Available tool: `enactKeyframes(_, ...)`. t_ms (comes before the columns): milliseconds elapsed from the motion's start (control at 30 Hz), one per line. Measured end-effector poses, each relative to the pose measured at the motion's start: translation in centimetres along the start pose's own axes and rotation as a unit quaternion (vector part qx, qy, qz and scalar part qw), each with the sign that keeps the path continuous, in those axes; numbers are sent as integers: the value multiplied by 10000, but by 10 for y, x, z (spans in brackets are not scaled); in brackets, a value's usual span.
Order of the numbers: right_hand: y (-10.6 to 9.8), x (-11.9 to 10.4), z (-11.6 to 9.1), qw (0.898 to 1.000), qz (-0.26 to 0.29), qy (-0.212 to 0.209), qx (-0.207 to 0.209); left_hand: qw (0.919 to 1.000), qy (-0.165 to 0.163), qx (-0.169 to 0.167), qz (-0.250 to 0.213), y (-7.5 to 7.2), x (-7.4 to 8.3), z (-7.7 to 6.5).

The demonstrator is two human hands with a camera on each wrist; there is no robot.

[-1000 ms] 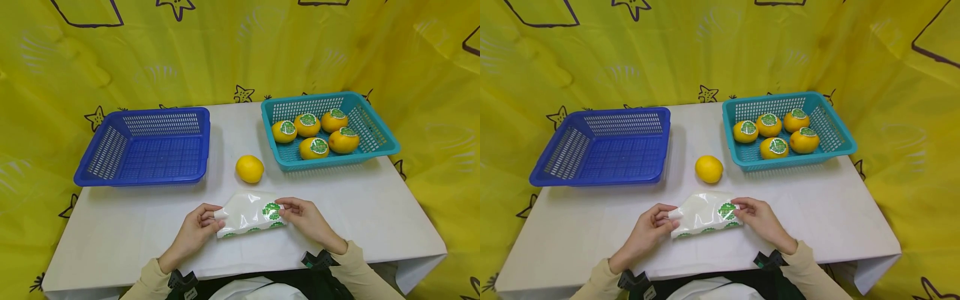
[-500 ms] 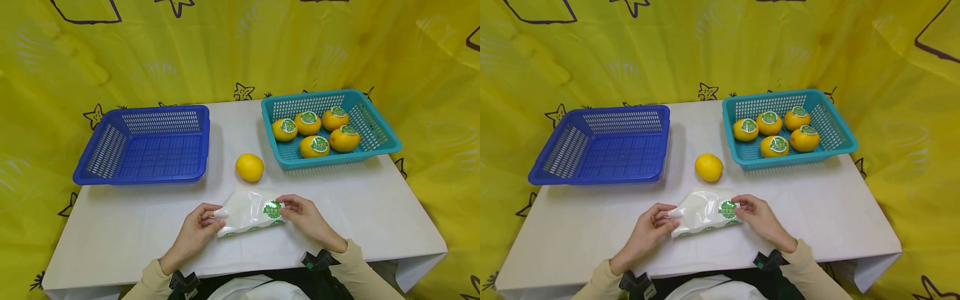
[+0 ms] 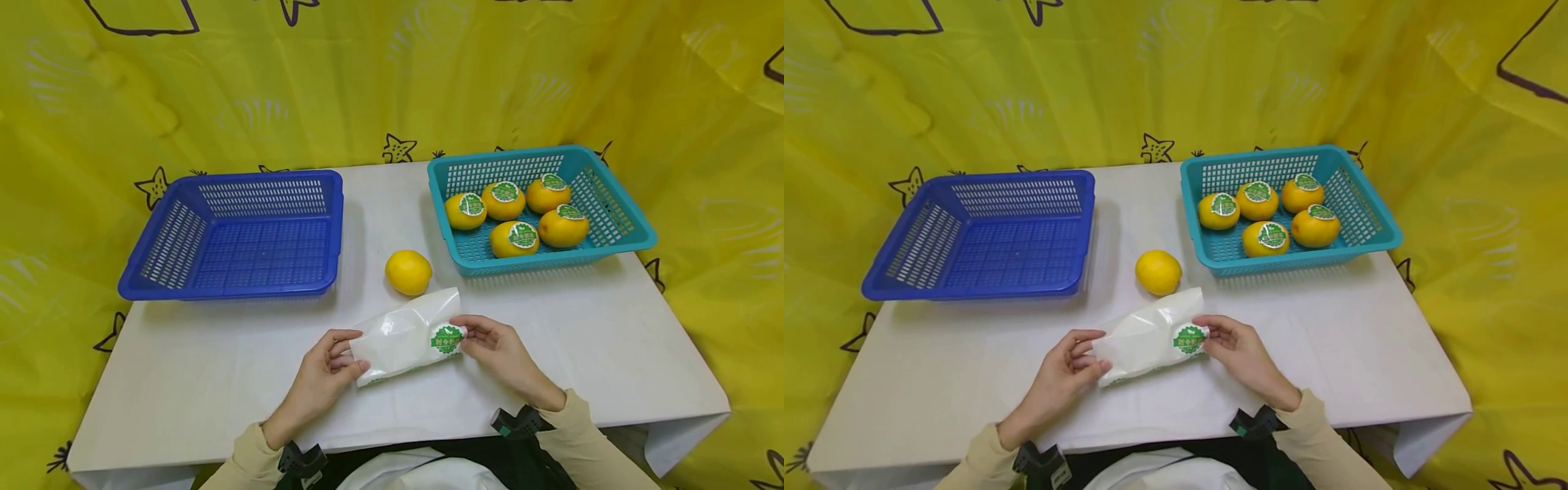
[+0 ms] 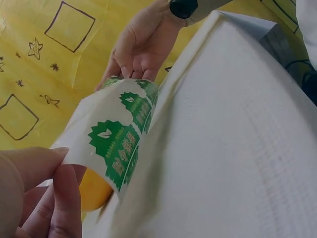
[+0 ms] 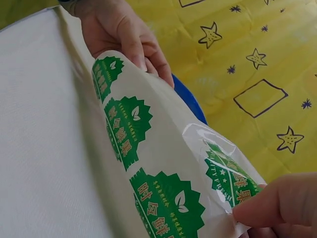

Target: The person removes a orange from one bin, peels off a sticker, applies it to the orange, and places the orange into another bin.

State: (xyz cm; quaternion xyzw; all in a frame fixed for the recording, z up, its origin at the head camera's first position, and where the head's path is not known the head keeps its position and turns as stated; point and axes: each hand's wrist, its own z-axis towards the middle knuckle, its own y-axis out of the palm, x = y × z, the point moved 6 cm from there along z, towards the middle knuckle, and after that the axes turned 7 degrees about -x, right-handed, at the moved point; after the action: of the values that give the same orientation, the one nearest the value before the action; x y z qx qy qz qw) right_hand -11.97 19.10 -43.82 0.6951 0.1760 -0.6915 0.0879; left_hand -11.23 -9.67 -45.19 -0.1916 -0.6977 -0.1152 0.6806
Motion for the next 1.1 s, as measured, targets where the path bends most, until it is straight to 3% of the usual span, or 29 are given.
enactKeyframes(200,0,1,1,9996,-27,232,137,9999,85,110,53,1,-1,0)
enactKeyframes(400,-3,5,1,9975,-398,489,317,9999,0,121,99,-1,0,0)
enactKeyframes(500,-4,5,1,9968,-651,356,312,9997,-205,-69,67,-2,-2,1)
enactKeyframes(600,-4,1,0,9962,-824,-65,257,9985,-461,-299,-12,-5,-6,2)
enactKeyframes(800,-4,-9,0,9946,-650,-811,-35,9955,-741,-552,-187,-9,-9,6)
enactKeyframes(1000,-11,-10,0,9973,-305,-661,-75,9950,-826,-566,-48,-12,-12,7)
enactKeyframes(1100,-13,-10,0,9984,-240,-511,-44,9936,-725,-688,528,-14,-9,7)
